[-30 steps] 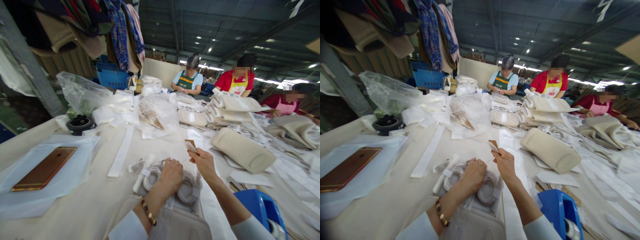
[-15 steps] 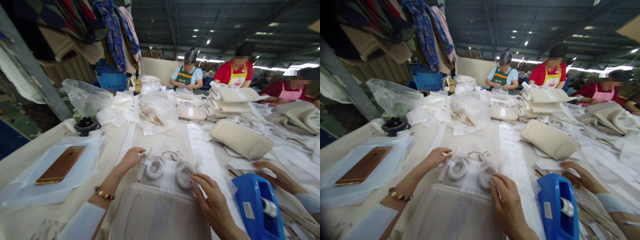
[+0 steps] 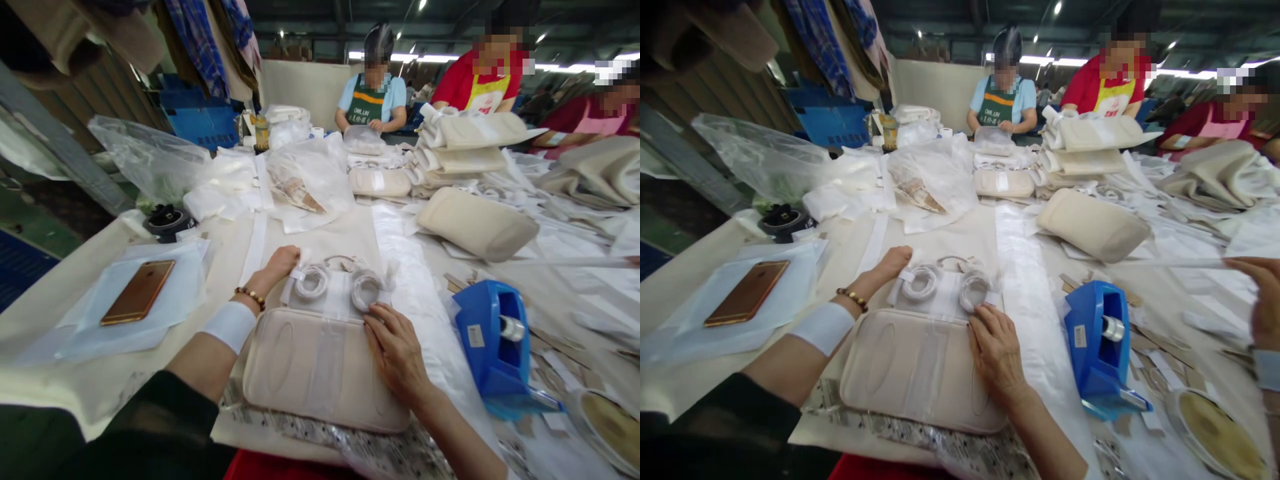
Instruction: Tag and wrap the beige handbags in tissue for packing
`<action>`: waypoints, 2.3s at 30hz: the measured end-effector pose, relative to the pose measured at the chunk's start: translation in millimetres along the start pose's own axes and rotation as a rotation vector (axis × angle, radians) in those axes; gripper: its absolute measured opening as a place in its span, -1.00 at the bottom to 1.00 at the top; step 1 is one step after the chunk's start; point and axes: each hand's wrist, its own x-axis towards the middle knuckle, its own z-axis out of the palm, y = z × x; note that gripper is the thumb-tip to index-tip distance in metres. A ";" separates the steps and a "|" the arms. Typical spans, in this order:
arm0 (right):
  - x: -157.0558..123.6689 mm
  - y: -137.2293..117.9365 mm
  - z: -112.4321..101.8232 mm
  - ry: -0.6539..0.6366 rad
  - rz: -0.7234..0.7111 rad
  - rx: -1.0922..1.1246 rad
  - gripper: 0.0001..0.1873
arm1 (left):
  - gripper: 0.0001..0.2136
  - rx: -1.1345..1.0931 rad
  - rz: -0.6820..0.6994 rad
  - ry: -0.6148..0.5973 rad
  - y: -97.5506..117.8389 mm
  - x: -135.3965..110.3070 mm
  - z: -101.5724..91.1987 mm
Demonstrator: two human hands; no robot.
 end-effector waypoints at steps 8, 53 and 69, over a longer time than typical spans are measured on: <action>-36.0 -8.1 -7.5 0.045 0.450 0.154 -0.56 | -0.57 -0.213 -0.068 0.253 -8.7 -84.8 -26.1; -49.5 -14.9 12.5 0.132 0.429 -0.212 -0.58 | -0.55 0.491 0.618 -0.160 58.2 -113.0 6.7; -42.8 -20.0 15.6 0.247 0.389 -0.128 -0.66 | -0.42 0.641 0.938 0.251 23.0 -156.7 51.1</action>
